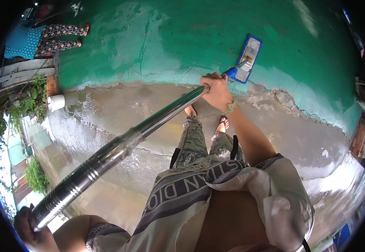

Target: The person mops a green-painted floor in a workshop using a flat mop with a long metal handle. They move around various items including a fan, stools, and a motorcycle, and later mop an adjacent outdoor concrete area.

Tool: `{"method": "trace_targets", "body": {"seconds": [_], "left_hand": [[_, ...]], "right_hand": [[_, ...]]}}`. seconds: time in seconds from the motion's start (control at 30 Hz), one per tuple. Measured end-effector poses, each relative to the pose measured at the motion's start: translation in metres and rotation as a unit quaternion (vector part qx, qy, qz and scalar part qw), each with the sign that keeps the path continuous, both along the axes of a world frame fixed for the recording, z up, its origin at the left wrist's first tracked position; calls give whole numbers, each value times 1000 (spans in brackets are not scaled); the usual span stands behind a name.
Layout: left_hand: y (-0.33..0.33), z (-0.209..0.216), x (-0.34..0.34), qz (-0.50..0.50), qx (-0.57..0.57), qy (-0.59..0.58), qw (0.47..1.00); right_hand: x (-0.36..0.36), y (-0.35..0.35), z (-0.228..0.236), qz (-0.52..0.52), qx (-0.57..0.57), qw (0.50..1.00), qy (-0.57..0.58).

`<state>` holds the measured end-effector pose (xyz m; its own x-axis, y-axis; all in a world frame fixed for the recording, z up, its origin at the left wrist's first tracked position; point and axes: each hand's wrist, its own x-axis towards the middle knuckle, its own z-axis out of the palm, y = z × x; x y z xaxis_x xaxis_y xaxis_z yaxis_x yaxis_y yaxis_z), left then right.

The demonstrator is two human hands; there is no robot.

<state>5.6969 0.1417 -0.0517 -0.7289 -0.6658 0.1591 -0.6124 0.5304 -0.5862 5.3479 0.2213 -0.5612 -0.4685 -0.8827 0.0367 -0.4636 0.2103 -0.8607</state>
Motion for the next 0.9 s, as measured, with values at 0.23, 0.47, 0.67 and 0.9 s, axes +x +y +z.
{"method": "trace_targets", "body": {"seconds": [0.23, 0.47, 0.67, 0.9], "left_hand": [[14, -256, -215, -157, 83, -16, 984], [57, -343, -257, -208, 295, 40, 932], [-48, -252, -160, -135, 209, 8, 969], [-80, -57, 28, 108, 117, 31, 987]], "right_hand": [[-152, 189, -163, -181, 319, 928, 60], [-208, 260, -207, -326, 528, 784, -2], [-87, 116, -179, -188, 324, 920, 119], [134, -96, -38, -75, 71, 994, 29]]}}
